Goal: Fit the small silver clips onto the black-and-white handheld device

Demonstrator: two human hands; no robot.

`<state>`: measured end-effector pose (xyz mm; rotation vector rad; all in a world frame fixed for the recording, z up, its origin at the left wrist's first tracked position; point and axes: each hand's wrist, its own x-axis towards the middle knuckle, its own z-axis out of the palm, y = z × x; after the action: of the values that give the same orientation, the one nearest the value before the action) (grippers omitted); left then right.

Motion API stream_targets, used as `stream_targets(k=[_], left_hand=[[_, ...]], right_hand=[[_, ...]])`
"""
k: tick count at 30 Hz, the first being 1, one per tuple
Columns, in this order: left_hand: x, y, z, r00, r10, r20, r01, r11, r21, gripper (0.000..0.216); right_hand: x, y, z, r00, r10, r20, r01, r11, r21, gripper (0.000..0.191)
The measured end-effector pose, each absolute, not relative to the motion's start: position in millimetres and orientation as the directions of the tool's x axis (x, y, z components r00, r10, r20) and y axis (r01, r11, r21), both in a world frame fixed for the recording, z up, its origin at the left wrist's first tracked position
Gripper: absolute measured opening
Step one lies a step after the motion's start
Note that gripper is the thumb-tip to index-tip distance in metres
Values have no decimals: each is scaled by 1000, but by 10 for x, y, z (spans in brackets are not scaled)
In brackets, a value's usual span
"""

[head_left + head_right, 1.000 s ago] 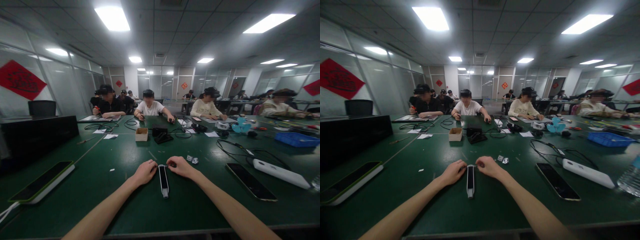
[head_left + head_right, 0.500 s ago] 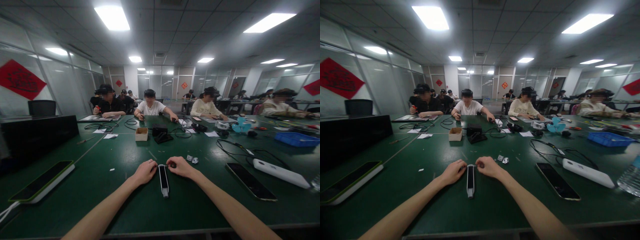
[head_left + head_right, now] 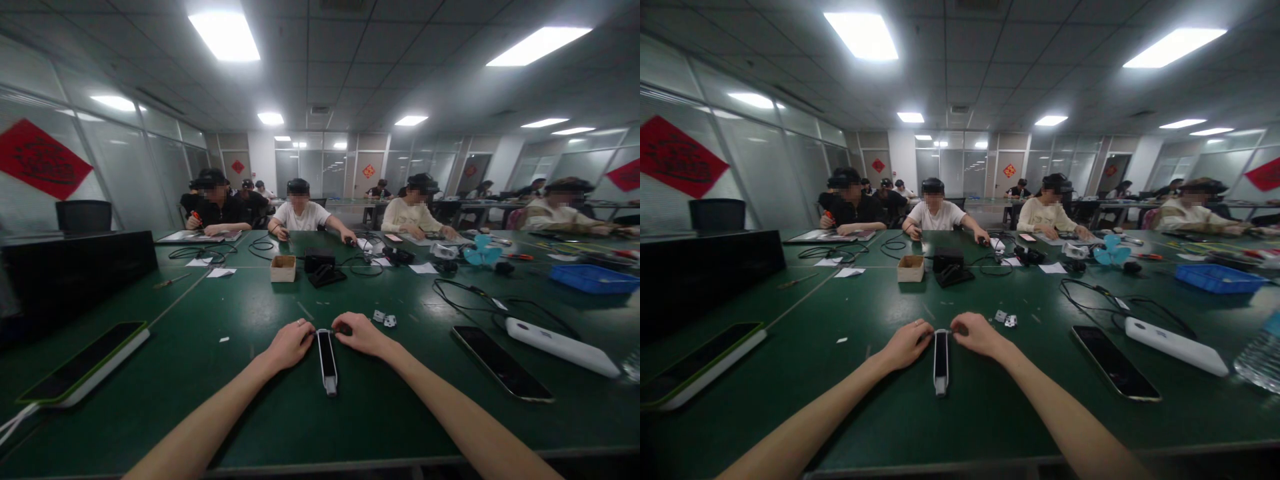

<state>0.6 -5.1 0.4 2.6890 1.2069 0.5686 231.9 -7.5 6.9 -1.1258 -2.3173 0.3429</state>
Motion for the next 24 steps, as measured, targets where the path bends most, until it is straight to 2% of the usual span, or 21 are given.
stream_targets(k=[14, 24], left_hand=[[8, -69, 39, 597, 758, 262, 693, -652, 307, 18], [9, -49, 3, 599, 751, 277, 692, -660, 292, 17]], right_hand=[[2312, -90, 80, -514, 800, 308, 655, 598, -461, 17], [2284, -108, 91, -515, 788, 336, 645, 615, -454, 15]])
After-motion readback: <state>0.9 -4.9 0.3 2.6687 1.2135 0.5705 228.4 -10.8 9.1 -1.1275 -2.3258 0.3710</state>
